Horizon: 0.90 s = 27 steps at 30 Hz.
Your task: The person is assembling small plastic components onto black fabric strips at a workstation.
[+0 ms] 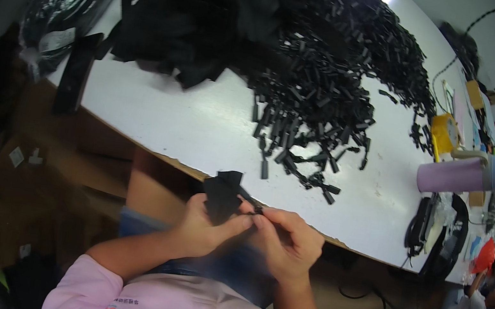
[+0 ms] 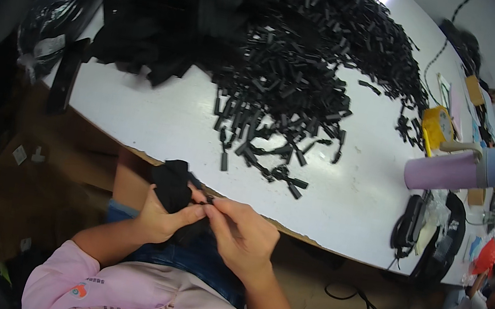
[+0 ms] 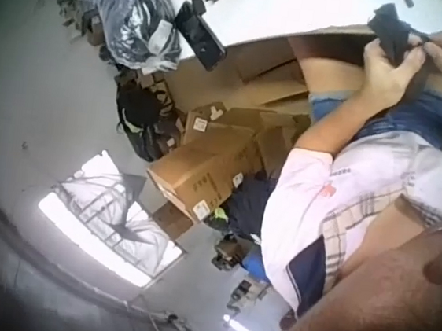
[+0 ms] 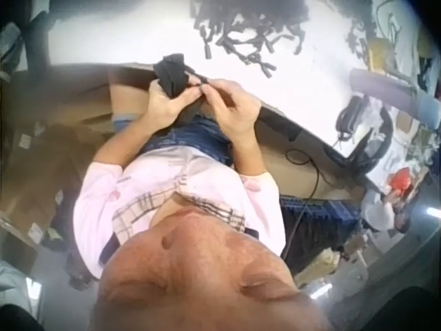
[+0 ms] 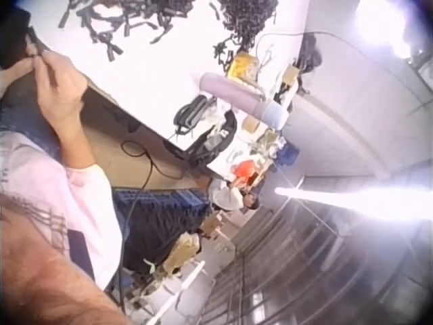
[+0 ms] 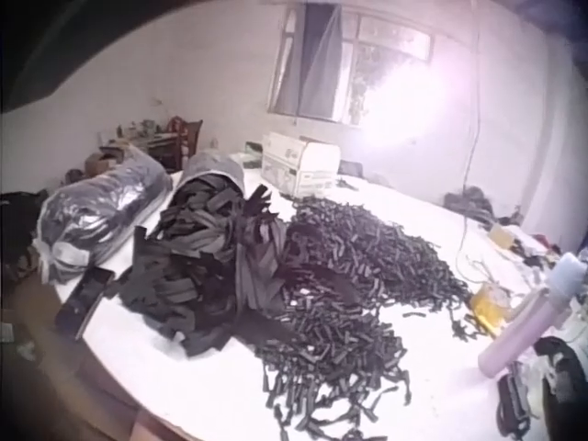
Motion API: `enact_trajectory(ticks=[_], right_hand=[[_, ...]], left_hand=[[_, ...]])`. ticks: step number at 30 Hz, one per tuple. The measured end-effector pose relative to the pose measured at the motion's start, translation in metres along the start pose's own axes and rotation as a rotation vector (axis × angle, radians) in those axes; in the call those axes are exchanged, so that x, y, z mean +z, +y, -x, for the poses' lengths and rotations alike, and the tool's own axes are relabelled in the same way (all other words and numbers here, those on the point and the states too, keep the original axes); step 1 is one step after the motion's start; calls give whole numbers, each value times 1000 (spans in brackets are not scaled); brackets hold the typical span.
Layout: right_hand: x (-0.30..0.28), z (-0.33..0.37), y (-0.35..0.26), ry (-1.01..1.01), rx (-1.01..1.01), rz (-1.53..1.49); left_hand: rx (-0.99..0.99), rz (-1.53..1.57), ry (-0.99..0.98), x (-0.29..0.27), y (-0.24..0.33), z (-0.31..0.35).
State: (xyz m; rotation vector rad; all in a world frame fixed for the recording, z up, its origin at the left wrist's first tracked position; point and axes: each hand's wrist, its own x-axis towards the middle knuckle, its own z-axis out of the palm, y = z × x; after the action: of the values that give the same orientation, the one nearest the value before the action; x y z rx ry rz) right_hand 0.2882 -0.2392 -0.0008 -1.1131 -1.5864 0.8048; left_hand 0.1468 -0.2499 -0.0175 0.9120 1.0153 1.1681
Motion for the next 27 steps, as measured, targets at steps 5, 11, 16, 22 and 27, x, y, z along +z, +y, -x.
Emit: enact_trajectory(ticks=[5, 11, 16, 22, 27], right_hand=[[-5, 1, -5, -75, -119, 204], [1, -1, -1, 14, -41, -62], [6, -5, 1, -55, -205, 105], [3, -7, 3, -40, -272, 110], [16, 4, 4, 101, 27, -167]], left_hand=[[-92, 3, -103, -3, 4, -2], [8, -82, -155, -2, 6, -3], [71, -161, -160, -10, 2, -3], [-38, -64, -88, -4, 4, -1], [54, 71, 28, 2, 11, -2]])
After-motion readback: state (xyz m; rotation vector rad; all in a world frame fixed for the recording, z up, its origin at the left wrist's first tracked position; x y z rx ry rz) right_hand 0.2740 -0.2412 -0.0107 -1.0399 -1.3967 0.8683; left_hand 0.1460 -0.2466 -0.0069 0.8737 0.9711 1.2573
